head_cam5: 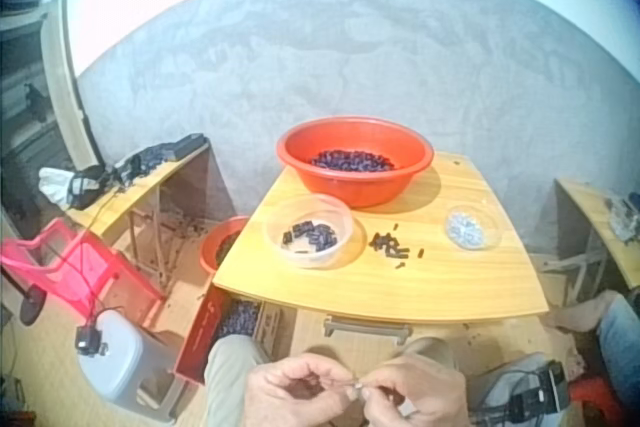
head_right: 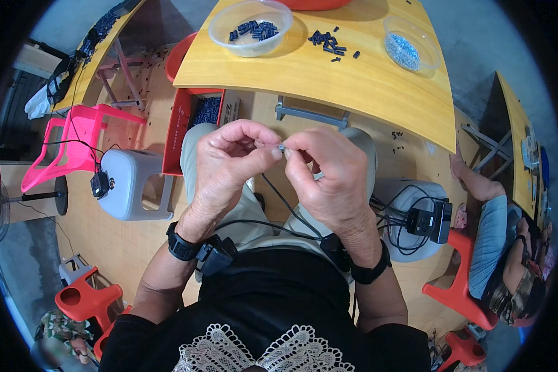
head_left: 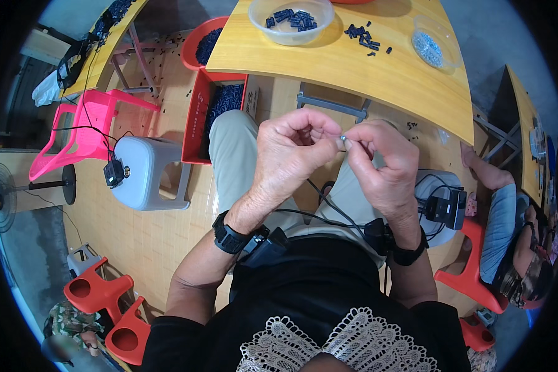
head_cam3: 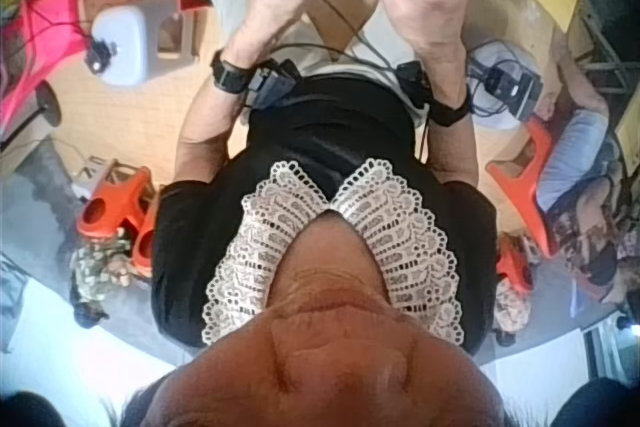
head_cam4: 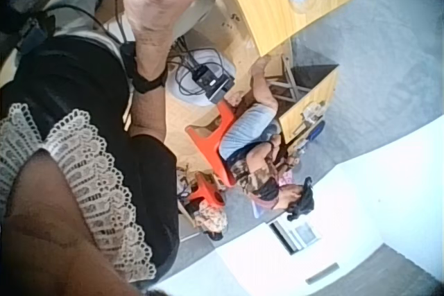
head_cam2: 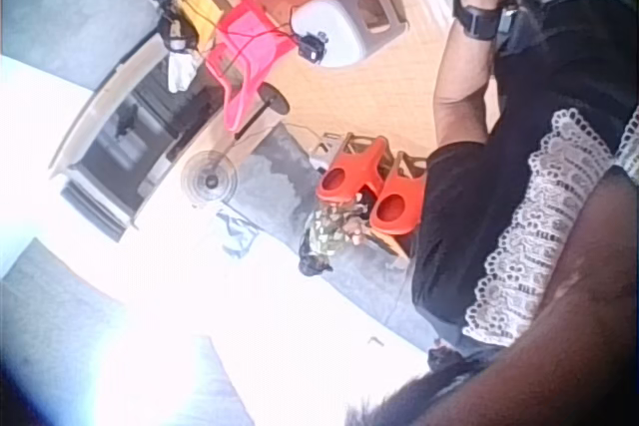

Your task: Assembling small plastic components by inserting metal pins into blue plastic housings.

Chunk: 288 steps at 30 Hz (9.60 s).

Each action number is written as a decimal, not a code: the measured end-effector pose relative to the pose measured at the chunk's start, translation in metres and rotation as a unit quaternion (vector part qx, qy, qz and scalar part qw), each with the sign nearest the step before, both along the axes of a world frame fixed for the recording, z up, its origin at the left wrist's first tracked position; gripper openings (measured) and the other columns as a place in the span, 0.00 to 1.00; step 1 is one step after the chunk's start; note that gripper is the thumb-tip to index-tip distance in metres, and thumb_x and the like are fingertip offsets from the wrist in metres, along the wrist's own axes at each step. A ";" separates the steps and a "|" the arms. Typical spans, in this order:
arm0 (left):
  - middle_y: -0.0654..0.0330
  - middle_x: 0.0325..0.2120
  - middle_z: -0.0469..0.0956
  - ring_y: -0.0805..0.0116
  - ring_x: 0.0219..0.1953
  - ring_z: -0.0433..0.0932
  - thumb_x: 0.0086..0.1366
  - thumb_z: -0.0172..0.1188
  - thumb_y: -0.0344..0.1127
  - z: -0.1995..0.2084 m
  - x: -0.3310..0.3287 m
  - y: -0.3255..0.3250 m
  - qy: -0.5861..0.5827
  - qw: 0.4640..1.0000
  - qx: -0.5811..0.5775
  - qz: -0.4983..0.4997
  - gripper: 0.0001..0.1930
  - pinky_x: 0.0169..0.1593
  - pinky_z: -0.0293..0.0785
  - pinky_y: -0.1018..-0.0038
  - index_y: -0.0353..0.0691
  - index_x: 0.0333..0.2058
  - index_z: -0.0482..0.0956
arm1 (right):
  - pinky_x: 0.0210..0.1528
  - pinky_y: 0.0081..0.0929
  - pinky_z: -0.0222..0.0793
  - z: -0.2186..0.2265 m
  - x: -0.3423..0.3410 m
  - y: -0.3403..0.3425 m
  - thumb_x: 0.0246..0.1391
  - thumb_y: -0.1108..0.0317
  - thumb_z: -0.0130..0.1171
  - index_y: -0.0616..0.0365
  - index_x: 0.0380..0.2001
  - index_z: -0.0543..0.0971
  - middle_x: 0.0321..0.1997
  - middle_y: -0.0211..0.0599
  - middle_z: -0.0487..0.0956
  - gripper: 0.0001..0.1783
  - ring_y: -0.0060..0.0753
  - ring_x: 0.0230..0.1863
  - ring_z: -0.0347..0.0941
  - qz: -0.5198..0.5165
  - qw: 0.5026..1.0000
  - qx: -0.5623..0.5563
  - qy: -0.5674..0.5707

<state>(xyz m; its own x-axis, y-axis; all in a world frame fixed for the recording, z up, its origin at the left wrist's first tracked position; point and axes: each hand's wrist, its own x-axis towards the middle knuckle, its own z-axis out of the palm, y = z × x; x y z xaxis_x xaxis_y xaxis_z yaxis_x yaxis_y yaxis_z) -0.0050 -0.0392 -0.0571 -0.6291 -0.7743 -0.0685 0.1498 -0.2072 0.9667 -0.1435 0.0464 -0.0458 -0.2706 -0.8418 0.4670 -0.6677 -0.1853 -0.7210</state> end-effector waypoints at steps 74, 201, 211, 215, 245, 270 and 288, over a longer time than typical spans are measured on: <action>0.69 0.21 0.76 0.87 0.24 0.70 0.52 0.62 0.21 -0.004 -0.005 0.006 0.035 0.998 0.021 0.043 0.04 0.29 0.68 0.87 0.35 0.28 0.79 | 0.24 0.15 0.64 0.001 0.005 0.001 0.45 0.79 0.57 0.61 0.28 0.77 0.24 0.30 0.74 0.04 0.16 0.21 0.69 -0.020 0.994 0.040 -0.102; 0.64 0.28 0.76 0.80 0.32 0.73 0.49 0.59 0.16 -0.004 -0.001 0.001 -0.027 0.982 -0.183 0.035 0.09 0.39 0.69 0.83 0.33 0.31 0.76 | 0.24 0.12 0.63 -0.004 0.003 0.004 0.47 0.77 0.58 0.63 0.28 0.78 0.20 0.24 0.76 0.03 0.10 0.22 0.67 0.008 0.964 0.105 -0.243; 0.65 0.27 0.76 0.81 0.31 0.73 0.48 0.59 0.17 -0.001 -0.003 0.006 -0.062 0.950 -0.304 0.037 0.10 0.38 0.69 0.84 0.34 0.31 0.75 | 0.23 0.11 0.61 -0.005 0.002 0.004 0.47 0.77 0.58 0.64 0.26 0.78 0.18 0.23 0.73 0.02 0.09 0.21 0.65 0.002 0.948 0.131 -0.290; 0.66 0.27 0.76 0.80 0.31 0.73 0.49 0.59 0.17 -0.001 -0.004 0.007 -0.062 0.947 -0.314 0.043 0.09 0.38 0.69 0.83 0.34 0.31 0.75 | 0.23 0.11 0.61 -0.004 0.002 0.004 0.47 0.77 0.58 0.64 0.26 0.78 0.18 0.22 0.73 0.02 0.08 0.21 0.65 -0.002 0.947 0.135 -0.290; 0.57 0.32 0.79 0.75 0.35 0.78 0.52 0.62 0.17 -0.006 0.000 -0.003 0.059 0.997 -0.048 -0.011 0.11 0.43 0.75 0.80 0.32 0.36 0.77 | 0.19 0.14 0.59 -0.007 0.002 0.000 0.43 0.82 0.57 0.59 0.27 0.73 0.23 0.27 0.72 0.08 0.14 0.19 0.65 0.009 0.996 0.004 -0.086; 0.59 0.33 0.80 0.78 0.35 0.77 0.51 0.63 0.17 0.002 0.000 0.001 0.051 0.995 -0.085 0.027 0.13 0.42 0.74 0.82 0.34 0.37 0.77 | 0.24 0.15 0.64 0.002 0.003 0.002 0.47 0.78 0.58 0.60 0.29 0.78 0.25 0.30 0.76 0.04 0.17 0.22 0.69 0.000 0.990 0.053 -0.131; 0.62 0.31 0.78 0.79 0.34 0.76 0.51 0.60 0.15 0.000 -0.001 0.001 0.043 0.996 -0.073 0.023 0.14 0.40 0.73 0.84 0.33 0.37 0.77 | 0.25 0.13 0.65 -0.004 0.006 0.002 0.46 0.79 0.59 0.61 0.29 0.78 0.25 0.28 0.77 0.04 0.13 0.23 0.69 0.004 0.978 0.063 -0.198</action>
<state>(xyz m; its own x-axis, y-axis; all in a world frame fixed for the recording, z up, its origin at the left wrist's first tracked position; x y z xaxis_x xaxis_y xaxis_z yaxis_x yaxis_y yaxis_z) -0.0064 -0.0385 -0.0574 -0.5919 -0.7998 0.0993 0.2402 -0.0574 0.9690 -0.1374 0.0489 -0.0500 -0.4025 -0.8888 0.2194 -0.3300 -0.0827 -0.9403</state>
